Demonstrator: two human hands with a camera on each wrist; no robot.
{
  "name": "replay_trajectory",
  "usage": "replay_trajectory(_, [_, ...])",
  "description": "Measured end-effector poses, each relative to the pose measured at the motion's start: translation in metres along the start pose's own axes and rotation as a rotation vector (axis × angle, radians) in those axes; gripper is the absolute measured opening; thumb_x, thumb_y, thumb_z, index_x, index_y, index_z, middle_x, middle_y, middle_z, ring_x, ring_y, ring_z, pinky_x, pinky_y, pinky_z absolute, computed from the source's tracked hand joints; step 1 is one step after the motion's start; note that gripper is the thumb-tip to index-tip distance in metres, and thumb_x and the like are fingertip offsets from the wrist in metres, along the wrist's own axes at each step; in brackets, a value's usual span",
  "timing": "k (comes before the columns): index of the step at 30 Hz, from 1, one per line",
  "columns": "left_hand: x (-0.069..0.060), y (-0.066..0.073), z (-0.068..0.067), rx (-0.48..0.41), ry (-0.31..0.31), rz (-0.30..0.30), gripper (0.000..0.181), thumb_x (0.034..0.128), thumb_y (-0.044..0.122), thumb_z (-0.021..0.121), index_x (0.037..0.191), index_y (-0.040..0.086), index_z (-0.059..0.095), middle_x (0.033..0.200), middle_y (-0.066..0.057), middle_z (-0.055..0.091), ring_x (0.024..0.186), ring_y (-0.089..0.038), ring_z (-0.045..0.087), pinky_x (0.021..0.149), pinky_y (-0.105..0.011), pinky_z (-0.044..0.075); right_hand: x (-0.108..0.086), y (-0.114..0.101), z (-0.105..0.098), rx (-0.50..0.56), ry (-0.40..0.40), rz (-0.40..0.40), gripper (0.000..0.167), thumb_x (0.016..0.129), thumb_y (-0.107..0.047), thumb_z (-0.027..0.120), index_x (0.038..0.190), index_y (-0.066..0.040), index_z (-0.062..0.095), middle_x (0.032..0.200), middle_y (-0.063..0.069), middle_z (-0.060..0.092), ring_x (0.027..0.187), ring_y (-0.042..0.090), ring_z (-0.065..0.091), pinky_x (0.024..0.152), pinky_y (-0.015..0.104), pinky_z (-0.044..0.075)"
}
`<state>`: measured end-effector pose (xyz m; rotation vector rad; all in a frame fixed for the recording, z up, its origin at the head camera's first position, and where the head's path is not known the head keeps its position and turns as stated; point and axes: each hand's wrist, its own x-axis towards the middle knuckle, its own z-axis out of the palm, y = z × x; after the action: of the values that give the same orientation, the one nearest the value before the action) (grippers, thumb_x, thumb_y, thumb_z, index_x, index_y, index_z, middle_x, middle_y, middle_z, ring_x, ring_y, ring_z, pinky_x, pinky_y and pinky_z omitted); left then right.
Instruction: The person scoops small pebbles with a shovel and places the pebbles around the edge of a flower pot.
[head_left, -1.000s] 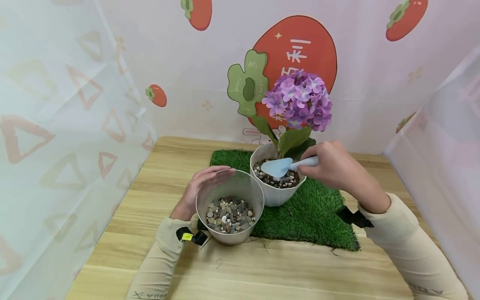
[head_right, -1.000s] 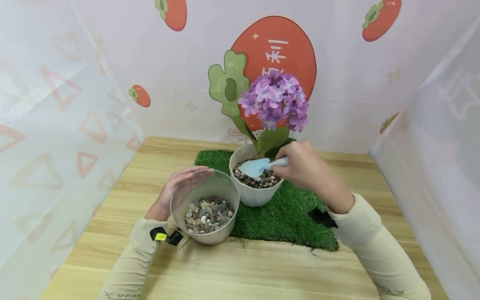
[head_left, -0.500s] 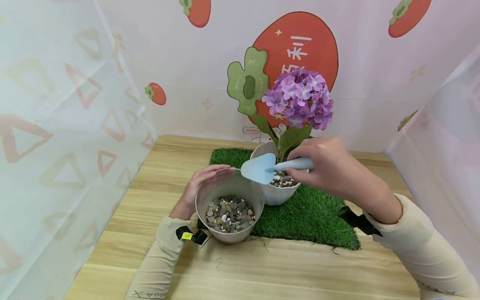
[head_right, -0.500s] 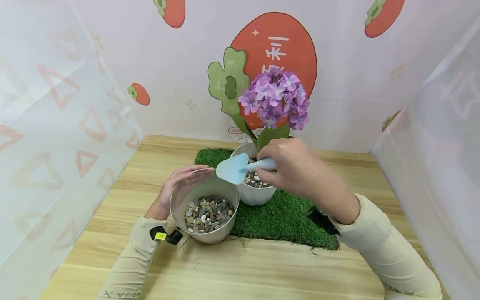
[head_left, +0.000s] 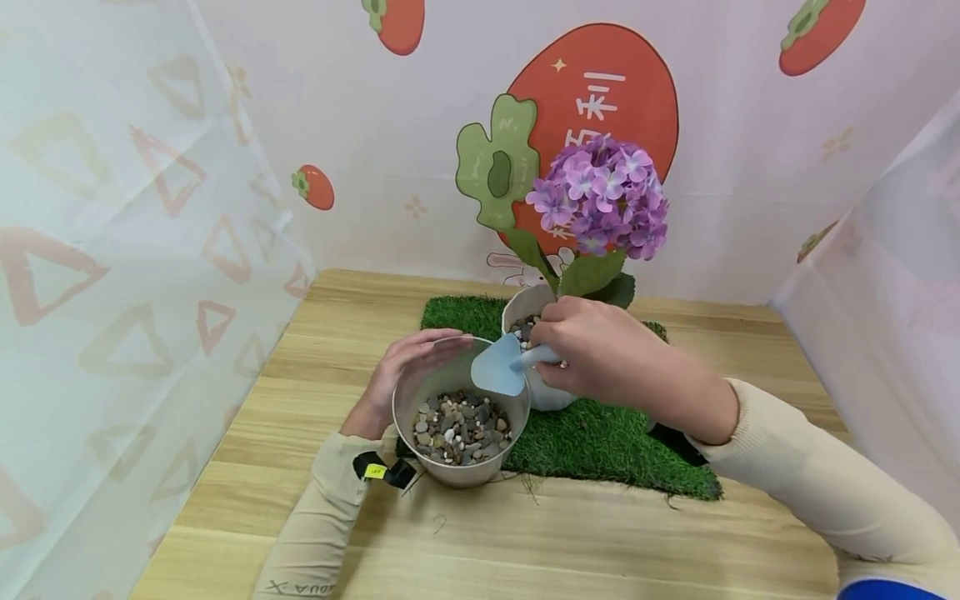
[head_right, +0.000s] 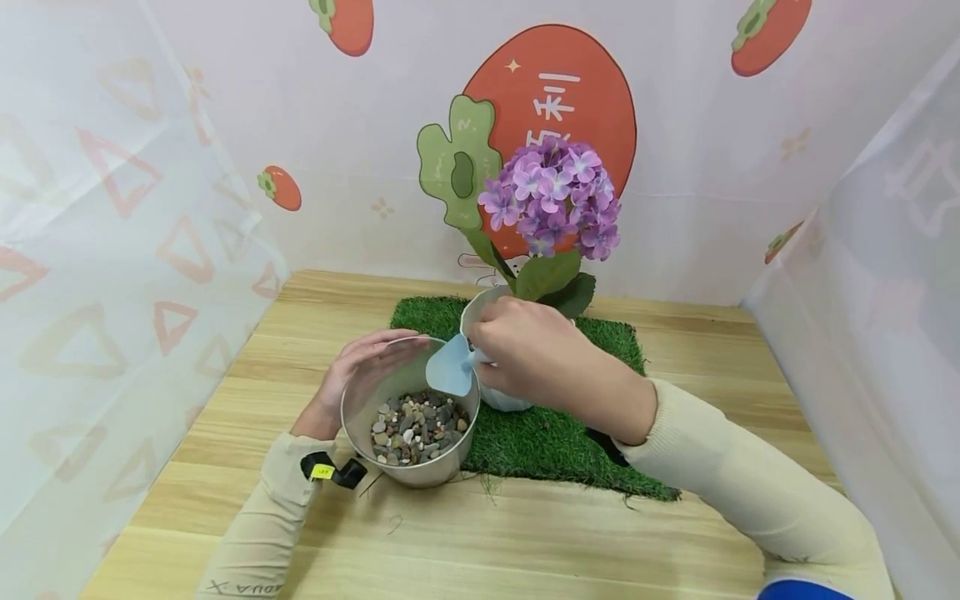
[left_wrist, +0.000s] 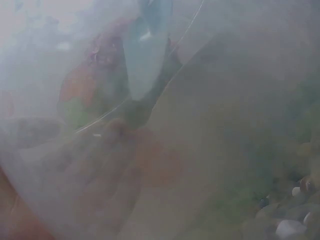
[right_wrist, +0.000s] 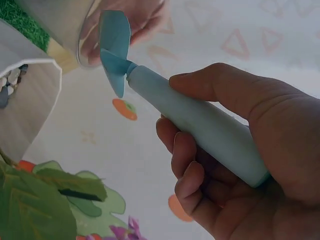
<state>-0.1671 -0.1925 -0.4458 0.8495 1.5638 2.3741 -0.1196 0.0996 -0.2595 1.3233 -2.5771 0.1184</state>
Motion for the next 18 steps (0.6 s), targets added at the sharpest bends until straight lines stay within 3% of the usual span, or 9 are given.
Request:
replay_trajectory(9, [0.000, 0.002, 0.001, 0.023, 0.028, -0.028, 0.044, 0.1123, 0.007, 0.029, 0.144, -0.017, 0.048, 0.145, -0.023, 0.065, 0.139, -0.029, 0.062, 0.128, -0.043, 0.041, 0.018, -0.010, 0.026, -0.079, -0.055, -0.078, 0.014, 0.085, -0.017, 0.083, 0.080, -0.013, 0.071, 0.076, -0.001, 0.063, 0.073, 0.020, 0.060, 0.065, 0.034, 0.056])
replay_trajectory(18, [-0.001, 0.002, 0.001, 0.030, 0.020, -0.025, 0.044, 0.1122, 0.007, 0.030, 0.145, -0.015, 0.050, 0.146, -0.025, 0.064, 0.141, -0.032, 0.060, 0.129, -0.048, 0.039, 0.031, -0.021, 0.053, -0.214, -0.062, -0.153, 0.009, 0.086, -0.007, 0.077, 0.079, -0.012, 0.075, 0.080, 0.004, 0.070, 0.075, 0.023, 0.065, 0.064, 0.035, 0.059])
